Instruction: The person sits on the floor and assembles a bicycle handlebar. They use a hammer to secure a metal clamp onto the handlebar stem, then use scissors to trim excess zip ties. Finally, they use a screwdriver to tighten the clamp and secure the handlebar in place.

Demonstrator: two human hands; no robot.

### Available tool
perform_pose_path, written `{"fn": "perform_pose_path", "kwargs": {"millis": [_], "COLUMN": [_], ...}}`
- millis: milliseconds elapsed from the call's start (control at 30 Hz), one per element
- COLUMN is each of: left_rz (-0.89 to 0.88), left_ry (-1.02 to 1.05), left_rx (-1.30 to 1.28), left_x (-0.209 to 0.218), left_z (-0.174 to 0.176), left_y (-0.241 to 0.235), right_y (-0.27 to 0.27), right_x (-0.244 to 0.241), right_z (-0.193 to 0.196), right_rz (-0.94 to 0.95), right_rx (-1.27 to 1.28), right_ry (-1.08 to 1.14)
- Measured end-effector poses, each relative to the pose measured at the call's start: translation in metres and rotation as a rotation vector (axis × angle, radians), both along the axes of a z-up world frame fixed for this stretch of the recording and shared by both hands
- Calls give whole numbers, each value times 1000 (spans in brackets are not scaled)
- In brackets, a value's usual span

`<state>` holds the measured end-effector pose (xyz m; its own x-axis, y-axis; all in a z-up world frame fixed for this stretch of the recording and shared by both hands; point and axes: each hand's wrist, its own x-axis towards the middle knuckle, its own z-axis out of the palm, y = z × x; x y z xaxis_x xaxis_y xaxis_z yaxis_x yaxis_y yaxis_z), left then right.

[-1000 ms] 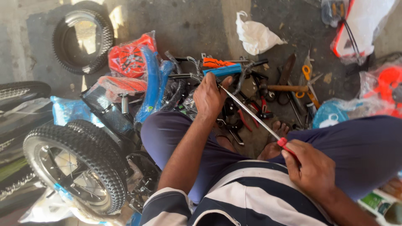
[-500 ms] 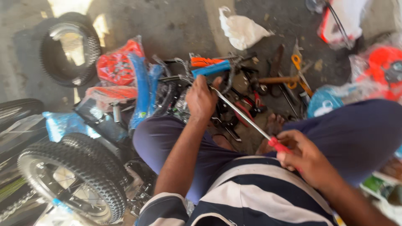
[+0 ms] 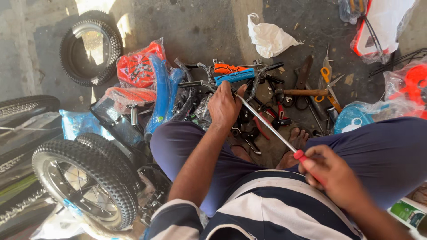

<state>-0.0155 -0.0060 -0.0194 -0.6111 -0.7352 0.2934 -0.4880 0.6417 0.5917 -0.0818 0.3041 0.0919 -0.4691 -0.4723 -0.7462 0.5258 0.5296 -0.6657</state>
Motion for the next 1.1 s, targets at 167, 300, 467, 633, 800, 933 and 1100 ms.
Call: {"fn": "perform_pose_path", "kwargs": {"millis": [167,300,467,633,800,933,1100], "left_rz": [14,-2,35,-22,20,-6,28], "left_ry": [-4,17,45,-9,4,85,122], "left_rx": [24,-8,36,96,118,47,29], "left_x": [-3,0,-4,1,0,0,1], "left_z": [3,0,0,-4,-2,-5,-1], "left_y": [-4,0,-2,0,-2,-3,-4], "right_y": [4,6,7,15,13,17,20], "right_x": [5,4,5,4,14,-1,6], "right_z": [-1,-11,-12,-23,-15,-27,-22], "right_rz": [313,212,258,131,414,253,307], "right_rx": [-70,80,9,-1,83,52,-2], "right_ry": [899,443,689,337,1091,594,852]}}
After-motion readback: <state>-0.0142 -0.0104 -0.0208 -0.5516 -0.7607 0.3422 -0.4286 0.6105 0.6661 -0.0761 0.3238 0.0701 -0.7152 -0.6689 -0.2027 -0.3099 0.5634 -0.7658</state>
